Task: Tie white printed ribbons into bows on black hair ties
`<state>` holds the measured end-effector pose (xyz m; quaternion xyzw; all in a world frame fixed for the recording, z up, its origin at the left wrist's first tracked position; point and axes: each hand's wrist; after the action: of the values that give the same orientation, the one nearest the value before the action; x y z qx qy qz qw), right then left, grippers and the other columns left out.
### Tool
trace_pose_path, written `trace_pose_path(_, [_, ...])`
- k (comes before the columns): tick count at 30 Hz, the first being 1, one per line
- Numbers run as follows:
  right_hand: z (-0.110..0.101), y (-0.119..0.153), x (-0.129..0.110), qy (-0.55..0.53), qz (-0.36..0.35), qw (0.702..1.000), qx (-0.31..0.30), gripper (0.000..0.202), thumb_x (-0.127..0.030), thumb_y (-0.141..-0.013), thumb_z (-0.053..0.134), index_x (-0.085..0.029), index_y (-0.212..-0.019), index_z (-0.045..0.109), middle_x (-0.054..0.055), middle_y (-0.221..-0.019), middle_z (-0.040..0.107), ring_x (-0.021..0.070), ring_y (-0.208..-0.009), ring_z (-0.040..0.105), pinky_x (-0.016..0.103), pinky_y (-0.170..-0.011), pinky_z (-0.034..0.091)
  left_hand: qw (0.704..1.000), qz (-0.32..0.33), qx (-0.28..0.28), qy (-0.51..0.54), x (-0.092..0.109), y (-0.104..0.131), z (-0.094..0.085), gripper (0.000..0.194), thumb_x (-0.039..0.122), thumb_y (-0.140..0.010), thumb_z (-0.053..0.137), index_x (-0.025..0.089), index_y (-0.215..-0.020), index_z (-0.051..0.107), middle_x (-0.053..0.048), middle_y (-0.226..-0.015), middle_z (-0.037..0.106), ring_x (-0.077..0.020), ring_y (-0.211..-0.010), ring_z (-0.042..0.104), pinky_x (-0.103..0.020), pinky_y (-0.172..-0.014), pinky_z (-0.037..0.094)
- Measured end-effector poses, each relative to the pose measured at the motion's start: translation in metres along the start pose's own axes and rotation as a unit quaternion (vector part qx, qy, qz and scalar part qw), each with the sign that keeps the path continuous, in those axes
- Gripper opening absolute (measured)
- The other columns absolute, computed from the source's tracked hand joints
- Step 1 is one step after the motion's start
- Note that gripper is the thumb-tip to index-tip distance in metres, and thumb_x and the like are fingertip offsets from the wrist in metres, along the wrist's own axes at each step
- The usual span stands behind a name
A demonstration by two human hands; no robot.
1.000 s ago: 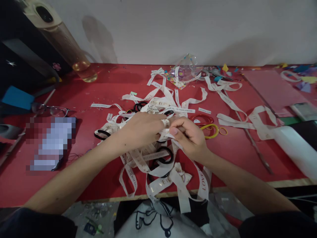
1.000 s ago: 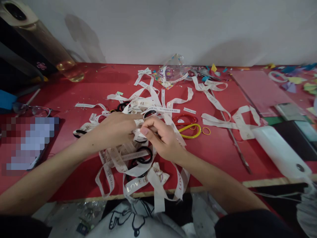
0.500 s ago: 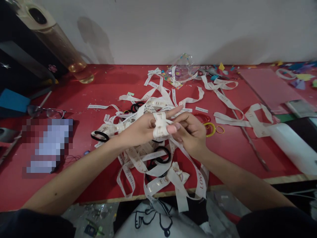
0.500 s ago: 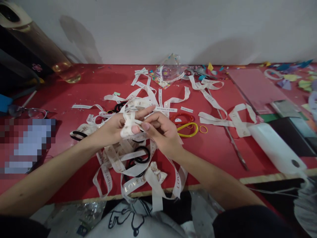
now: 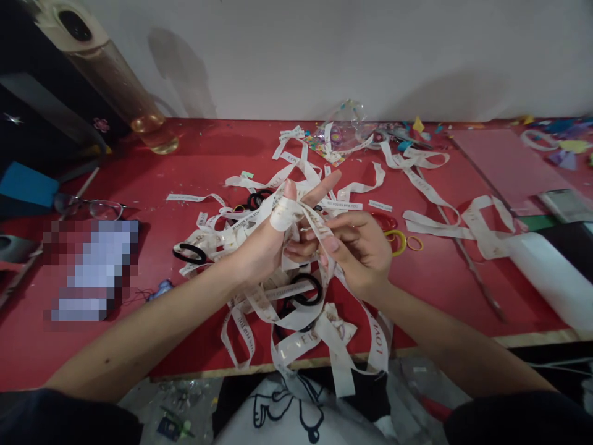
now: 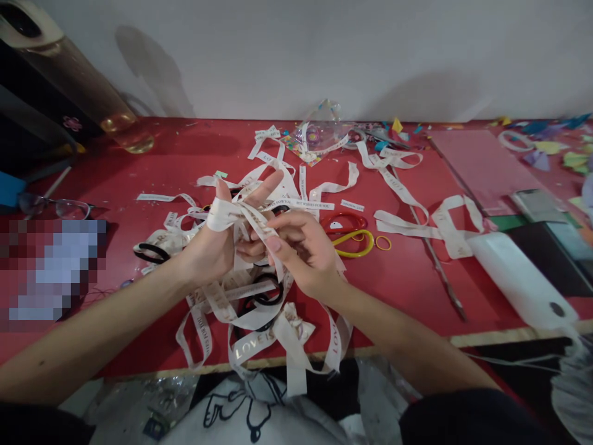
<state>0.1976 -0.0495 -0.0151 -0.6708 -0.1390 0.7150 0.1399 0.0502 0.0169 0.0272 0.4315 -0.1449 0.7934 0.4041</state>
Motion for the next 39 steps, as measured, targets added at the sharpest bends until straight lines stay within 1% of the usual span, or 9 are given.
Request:
trace_pose_path(4, [-0.002, -0.001, 0.002, 0.015, -0.008, 1.000, -0.019, 0.012, -0.024, -0.097, 0.060, -0.028, -0.109, 0.059, -0.003, -0.077, 0.068, 0.0087, -0.058, 0.061, 0.021, -0.048, 0.046, 1.000, -0.004, 0.017, -0.008, 0.005, 0.001, 0.000, 0.065, 0.071, -0.090, 0.044, 0.024, -0.132, 0.059, 0.005, -0.061, 0.043, -0.0068, -0.043, 0.029, -0.018, -0.043, 0.018])
trace_pose_path(7, [-0.006, -0.005, 0.003, 0.031, 0.021, 0.999, -0.038, 0.021, -0.028, -0.097, 0.061, -0.026, -0.117, 0.058, -0.001, -0.079, 0.071, 0.0100, -0.059, 0.062, 0.023, -0.052, 0.048, 0.999, 0.009, 0.047, -0.018, 0.010, 0.001, -0.002, 0.063, 0.071, -0.090, 0.047, 0.023, -0.130, 0.059, 0.005, -0.059, 0.040, -0.0069, -0.043, 0.029, -0.019, -0.042, 0.018])
trace_pose_path(12, [-0.012, -0.013, 0.004, 0.077, 0.074, 0.992, -0.075, 0.027, -0.033, -0.095, 0.063, -0.023, -0.120, 0.059, 0.001, -0.084, 0.076, 0.0125, -0.068, 0.068, 0.026, -0.066, 0.054, 0.991, 0.083, 0.104, -0.006, 0.012, 0.003, -0.011, 0.063, 0.069, -0.093, 0.042, 0.022, -0.130, 0.059, 0.005, -0.057, 0.036, -0.0072, -0.044, 0.023, -0.022, -0.041, 0.019])
trace_pose_path(16, [-0.013, -0.015, 0.005, 0.208, 0.044, 0.974, -0.083, 0.014, -0.033, -0.094, 0.064, -0.022, -0.100, 0.068, 0.001, -0.085, 0.075, 0.0145, -0.078, 0.069, 0.026, -0.070, 0.052, 0.989, 0.097, 0.110, 0.001, 0.004, 0.006, -0.015, 0.063, 0.069, -0.095, 0.038, 0.022, -0.133, 0.058, 0.005, -0.056, 0.036, -0.0072, -0.043, 0.020, -0.022, -0.039, 0.017])
trace_pose_path(19, [-0.010, -0.015, 0.004, 0.264, 0.023, 0.958, -0.109, 0.013, -0.032, -0.095, 0.062, -0.021, -0.091, 0.068, 0.000, -0.081, 0.073, 0.0118, -0.070, 0.065, 0.022, -0.062, 0.047, 0.989, 0.091, 0.113, -0.002, -0.003, 0.007, -0.018, 0.066, 0.069, -0.095, 0.036, 0.021, -0.134, 0.058, 0.005, -0.054, 0.037, -0.0081, -0.042, 0.021, -0.022, -0.038, 0.018])
trace_pose_path(22, [-0.008, -0.016, 0.004, 0.291, 0.012, 0.950, -0.111, 0.011, -0.029, -0.095, 0.061, -0.020, -0.091, 0.067, -0.001, -0.078, 0.071, 0.0101, -0.065, 0.062, 0.022, -0.059, 0.045, 0.990, 0.078, 0.117, 0.020, -0.010, 0.008, -0.023, 0.068, 0.070, -0.094, 0.037, 0.020, -0.136, 0.056, 0.006, -0.054, 0.037, -0.0078, -0.042, 0.021, -0.021, -0.038, 0.020])
trace_pose_path(28, [-0.007, -0.019, 0.010, 0.351, -0.018, 0.928, -0.128, 0.006, -0.023, -0.093, 0.063, -0.021, -0.089, 0.067, 0.005, -0.104, 0.071, 0.0157, -0.088, 0.066, 0.026, -0.071, 0.046, 0.990, 0.046, 0.115, 0.067, -0.018, 0.008, -0.033, 0.068, 0.068, -0.092, 0.047, 0.018, -0.136, 0.056, 0.008, -0.056, 0.036, -0.0057, -0.043, 0.021, -0.017, -0.039, 0.020])
trace_pose_path(33, [-0.008, -0.021, 0.009, 0.400, -0.002, 0.898, -0.183, 0.011, -0.012, -0.090, 0.061, -0.021, -0.086, 0.064, 0.002, -0.091, 0.071, 0.0166, -0.084, 0.065, 0.028, -0.074, 0.044, 0.993, 0.035, 0.096, 0.053, -0.022, 0.008, -0.034, 0.066, 0.066, -0.091, 0.051, 0.017, -0.135, 0.058, 0.008, -0.057, 0.035, -0.0051, -0.043, 0.018, -0.018, -0.039, 0.015])
trace_pose_path(39, [-0.010, -0.021, 0.011, 0.387, -0.064, 0.908, -0.145, 0.010, -0.012, -0.087, 0.063, -0.022, -0.085, 0.063, 0.003, -0.088, 0.070, 0.0179, -0.082, 0.063, 0.031, -0.075, 0.046, 0.991, 0.048, 0.112, 0.058, -0.020, 0.008, -0.033, 0.067, 0.069, -0.092, 0.044, 0.017, -0.133, 0.060, 0.007, -0.055, 0.037, -0.0063, -0.042, 0.021, -0.019, -0.038, 0.019])
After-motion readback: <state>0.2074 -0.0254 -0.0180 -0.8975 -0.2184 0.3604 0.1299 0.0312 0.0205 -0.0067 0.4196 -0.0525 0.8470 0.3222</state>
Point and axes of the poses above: each hand's wrist, its own y-axis away from the middle knuckle, its own z-axis out of the palm, x = y × z
